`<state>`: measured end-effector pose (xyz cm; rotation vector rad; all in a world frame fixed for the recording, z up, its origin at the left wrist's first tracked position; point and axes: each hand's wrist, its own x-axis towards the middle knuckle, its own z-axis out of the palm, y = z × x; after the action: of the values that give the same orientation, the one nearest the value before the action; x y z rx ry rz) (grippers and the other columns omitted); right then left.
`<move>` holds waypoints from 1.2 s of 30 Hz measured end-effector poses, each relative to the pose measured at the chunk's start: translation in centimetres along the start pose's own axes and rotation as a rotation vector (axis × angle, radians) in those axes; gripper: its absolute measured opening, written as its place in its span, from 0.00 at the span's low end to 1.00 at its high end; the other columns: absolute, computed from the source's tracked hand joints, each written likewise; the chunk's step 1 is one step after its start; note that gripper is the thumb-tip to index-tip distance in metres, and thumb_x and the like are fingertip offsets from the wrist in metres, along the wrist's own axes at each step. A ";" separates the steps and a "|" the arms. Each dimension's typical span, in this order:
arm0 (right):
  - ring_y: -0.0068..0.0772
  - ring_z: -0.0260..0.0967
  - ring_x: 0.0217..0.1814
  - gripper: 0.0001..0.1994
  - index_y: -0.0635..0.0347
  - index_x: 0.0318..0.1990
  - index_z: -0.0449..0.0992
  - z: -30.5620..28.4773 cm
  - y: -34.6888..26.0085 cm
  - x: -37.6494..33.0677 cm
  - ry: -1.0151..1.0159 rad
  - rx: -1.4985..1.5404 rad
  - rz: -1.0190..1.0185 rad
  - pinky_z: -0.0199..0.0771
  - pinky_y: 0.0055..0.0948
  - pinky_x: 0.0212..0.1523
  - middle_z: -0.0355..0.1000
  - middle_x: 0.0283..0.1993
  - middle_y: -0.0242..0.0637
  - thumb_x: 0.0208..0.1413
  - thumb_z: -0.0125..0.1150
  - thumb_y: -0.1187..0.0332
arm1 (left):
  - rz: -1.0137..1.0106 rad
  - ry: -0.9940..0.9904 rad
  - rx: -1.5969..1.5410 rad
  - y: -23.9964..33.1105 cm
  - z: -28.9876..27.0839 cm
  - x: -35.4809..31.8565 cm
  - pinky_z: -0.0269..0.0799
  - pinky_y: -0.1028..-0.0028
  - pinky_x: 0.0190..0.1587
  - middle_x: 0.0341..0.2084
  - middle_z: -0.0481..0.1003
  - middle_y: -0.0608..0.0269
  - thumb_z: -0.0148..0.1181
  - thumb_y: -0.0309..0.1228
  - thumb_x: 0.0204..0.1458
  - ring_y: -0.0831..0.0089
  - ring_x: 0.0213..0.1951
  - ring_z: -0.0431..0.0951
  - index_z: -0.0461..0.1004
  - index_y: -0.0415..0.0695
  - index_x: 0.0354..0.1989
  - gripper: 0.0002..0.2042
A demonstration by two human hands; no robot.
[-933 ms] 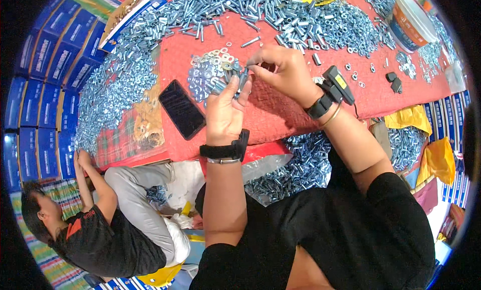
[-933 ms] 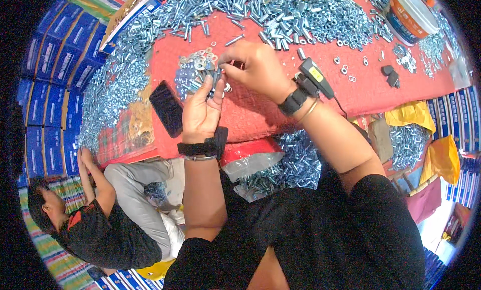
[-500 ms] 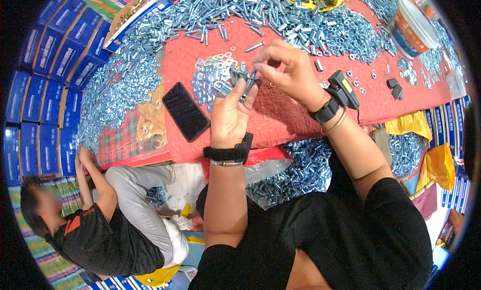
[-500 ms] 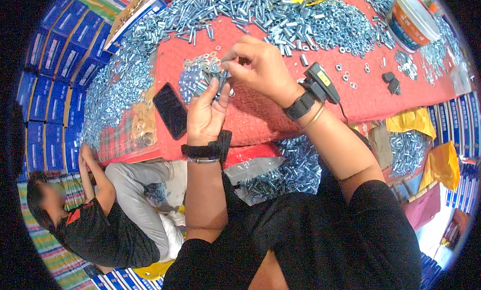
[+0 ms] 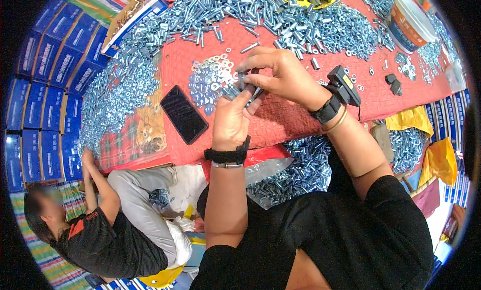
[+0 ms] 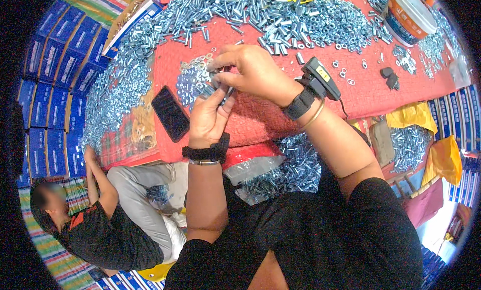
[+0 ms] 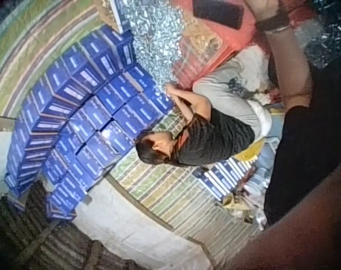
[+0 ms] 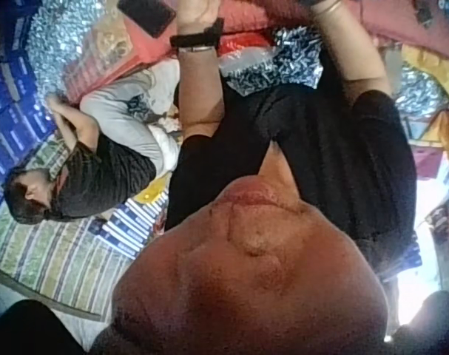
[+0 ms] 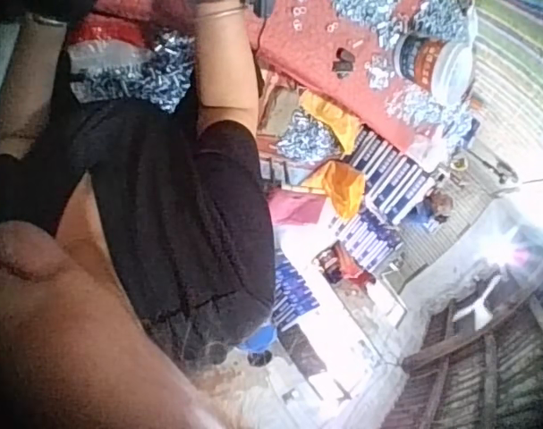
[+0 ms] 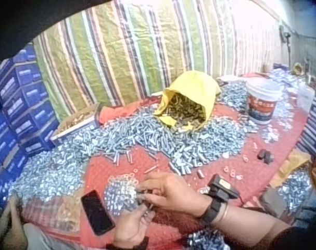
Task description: Manually assembling metal bolts by threading washers and nuts onto them.
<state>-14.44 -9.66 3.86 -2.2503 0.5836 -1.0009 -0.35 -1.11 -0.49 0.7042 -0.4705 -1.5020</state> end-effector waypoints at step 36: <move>0.16 0.70 0.31 0.07 0.65 0.33 0.78 -1.6 0.5 0.0 -0.143 0.533 0.330 0.70 0.20 0.32 0.75 0.28 0.30 0.52 0.60 0.70 | -0.039 -0.022 0.183 0.5 0.5 -0.3 0.80 0.76 0.41 0.40 0.73 0.60 0.51 0.20 0.55 0.72 0.40 0.77 0.66 0.36 0.48 0.12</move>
<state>-15.72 -10.55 4.36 -1.6728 0.5282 -0.7165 -0.35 -0.95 0.29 0.8447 -0.6196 -1.5165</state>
